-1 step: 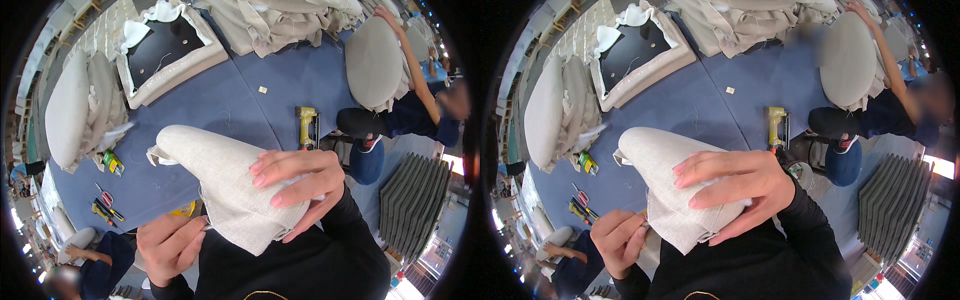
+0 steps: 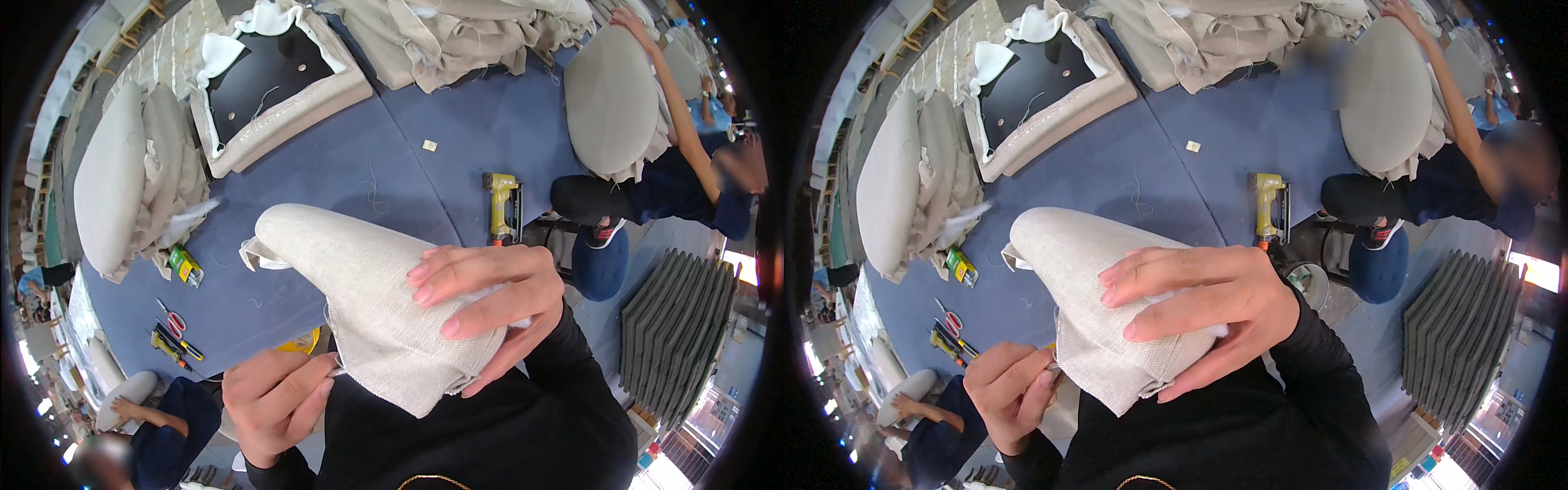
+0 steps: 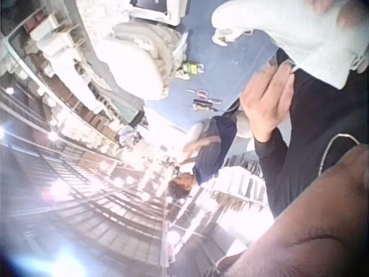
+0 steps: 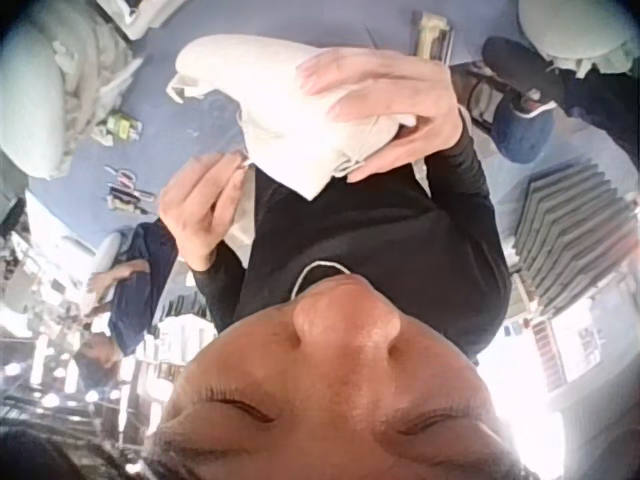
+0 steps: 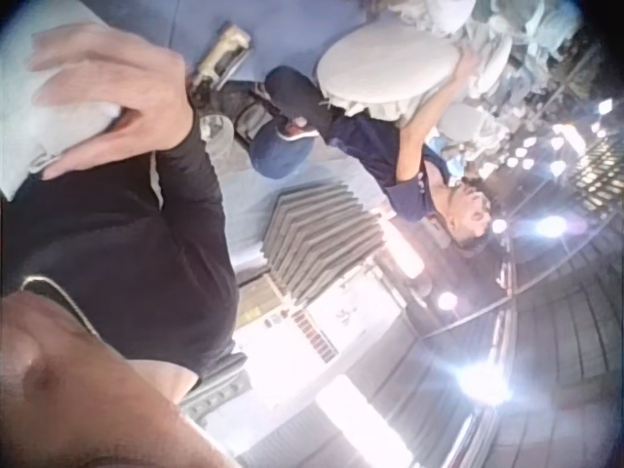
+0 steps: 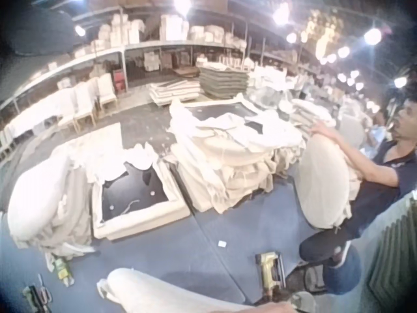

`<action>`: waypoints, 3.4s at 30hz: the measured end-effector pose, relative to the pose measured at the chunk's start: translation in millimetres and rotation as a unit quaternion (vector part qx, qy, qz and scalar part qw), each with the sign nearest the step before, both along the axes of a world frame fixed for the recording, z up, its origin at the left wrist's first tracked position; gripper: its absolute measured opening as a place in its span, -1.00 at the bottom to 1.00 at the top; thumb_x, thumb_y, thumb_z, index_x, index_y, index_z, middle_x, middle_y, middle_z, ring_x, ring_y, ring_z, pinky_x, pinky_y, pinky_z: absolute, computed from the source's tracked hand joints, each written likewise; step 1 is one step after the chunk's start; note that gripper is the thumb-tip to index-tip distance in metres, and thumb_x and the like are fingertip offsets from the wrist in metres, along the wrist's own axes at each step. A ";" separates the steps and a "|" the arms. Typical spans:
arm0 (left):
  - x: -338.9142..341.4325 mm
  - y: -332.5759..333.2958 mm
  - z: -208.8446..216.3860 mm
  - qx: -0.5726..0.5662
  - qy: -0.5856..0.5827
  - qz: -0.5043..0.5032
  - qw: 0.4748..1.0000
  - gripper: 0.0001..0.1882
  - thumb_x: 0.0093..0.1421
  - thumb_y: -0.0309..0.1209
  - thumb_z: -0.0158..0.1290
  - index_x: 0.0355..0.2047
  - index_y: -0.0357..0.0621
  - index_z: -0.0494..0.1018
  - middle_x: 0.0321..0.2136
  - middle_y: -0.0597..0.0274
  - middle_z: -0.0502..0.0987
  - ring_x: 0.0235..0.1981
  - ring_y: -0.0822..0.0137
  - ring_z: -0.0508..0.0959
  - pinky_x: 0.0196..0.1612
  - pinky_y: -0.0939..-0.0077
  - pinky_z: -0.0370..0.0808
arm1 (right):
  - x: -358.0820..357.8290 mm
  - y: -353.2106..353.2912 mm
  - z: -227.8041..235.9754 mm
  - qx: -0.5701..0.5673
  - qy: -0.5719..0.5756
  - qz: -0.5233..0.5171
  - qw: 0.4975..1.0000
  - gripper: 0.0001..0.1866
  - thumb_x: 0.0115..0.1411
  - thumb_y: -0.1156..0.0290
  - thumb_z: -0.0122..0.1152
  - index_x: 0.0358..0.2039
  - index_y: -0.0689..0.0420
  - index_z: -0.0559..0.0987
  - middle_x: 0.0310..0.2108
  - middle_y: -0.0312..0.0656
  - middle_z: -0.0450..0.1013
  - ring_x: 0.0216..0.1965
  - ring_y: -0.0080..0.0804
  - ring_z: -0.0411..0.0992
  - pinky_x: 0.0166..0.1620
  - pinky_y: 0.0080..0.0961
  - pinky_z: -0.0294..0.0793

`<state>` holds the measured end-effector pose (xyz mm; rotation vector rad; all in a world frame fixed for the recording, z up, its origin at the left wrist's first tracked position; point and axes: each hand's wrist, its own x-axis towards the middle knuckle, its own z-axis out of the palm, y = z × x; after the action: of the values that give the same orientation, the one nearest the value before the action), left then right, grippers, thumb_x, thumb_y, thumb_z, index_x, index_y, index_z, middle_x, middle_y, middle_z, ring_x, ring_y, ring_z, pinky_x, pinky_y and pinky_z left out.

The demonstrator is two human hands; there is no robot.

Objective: The person uses a screwdriver to push white stuffing material into a beige fabric cushion cover. They repeatedly insert the tool to distribute the filling and smooth the surface of the cushion. The person handles the cushion with both hands to adjust the shape and ensure even filling.

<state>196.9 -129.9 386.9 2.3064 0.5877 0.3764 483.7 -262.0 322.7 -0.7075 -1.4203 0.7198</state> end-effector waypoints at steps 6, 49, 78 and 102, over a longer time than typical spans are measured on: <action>-14.5 -1.5 -4.1 -0.024 0.019 0.031 0.999 -0.80 0.02 -0.48 0.33 -0.28 -0.13 0.77 -0.41 0.22 0.70 -0.49 0.25 0.65 -0.40 0.40 0.54 | 1.1 -2.9 -1.8 -0.006 0.022 -0.006 1.000 -0.31 -0.12 0.51 0.78 0.04 0.33 0.60 0.16 0.29 0.50 0.15 0.32 0.56 0.23 0.23 0.53; -12.7 20.1 -12.9 -0.139 -0.516 0.045 0.844 -0.55 0.39 0.01 0.21 -0.03 0.07 0.26 -0.21 0.07 0.66 -0.24 -0.11 0.76 -0.23 0.14 0.82 | -36.6 57.4 18.8 -0.040 -0.194 -0.136 0.971 -0.23 -0.13 0.08 0.78 0.05 0.20 0.69 -0.02 -0.02 0.68 0.00 -0.05 0.68 0.05 -0.31 0.64; 58.1 25.5 -28.4 -0.230 -0.222 -0.317 0.893 -0.60 0.01 -0.28 0.52 -0.15 -0.11 0.71 -0.07 -0.01 0.72 0.10 -0.22 0.63 0.31 -0.14 0.38 | -34.0 20.7 6.8 -0.246 0.294 -0.172 0.908 -0.29 0.58 -0.25 -0.14 -0.11 0.23 0.65 -0.46 -0.31 0.48 -0.52 -0.71 0.33 -0.42 -0.72 0.24; 74.0 19.0 -43.0 -0.245 -0.182 -0.377 0.875 -0.13 -0.17 -0.22 0.55 0.18 -0.18 0.48 0.09 0.04 0.59 0.16 -0.03 0.57 0.30 0.15 0.42 | -69.2 -78.5 73.9 -0.079 -0.004 -0.420 0.904 -0.22 0.66 -0.07 -0.43 -0.44 0.21 0.59 -0.57 -0.20 0.48 -0.66 -0.48 0.34 -0.49 -0.54 0.31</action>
<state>270.9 -110.9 343.9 1.7258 -0.3820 0.2278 414.5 -340.5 396.6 -1.3312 -0.9208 0.1421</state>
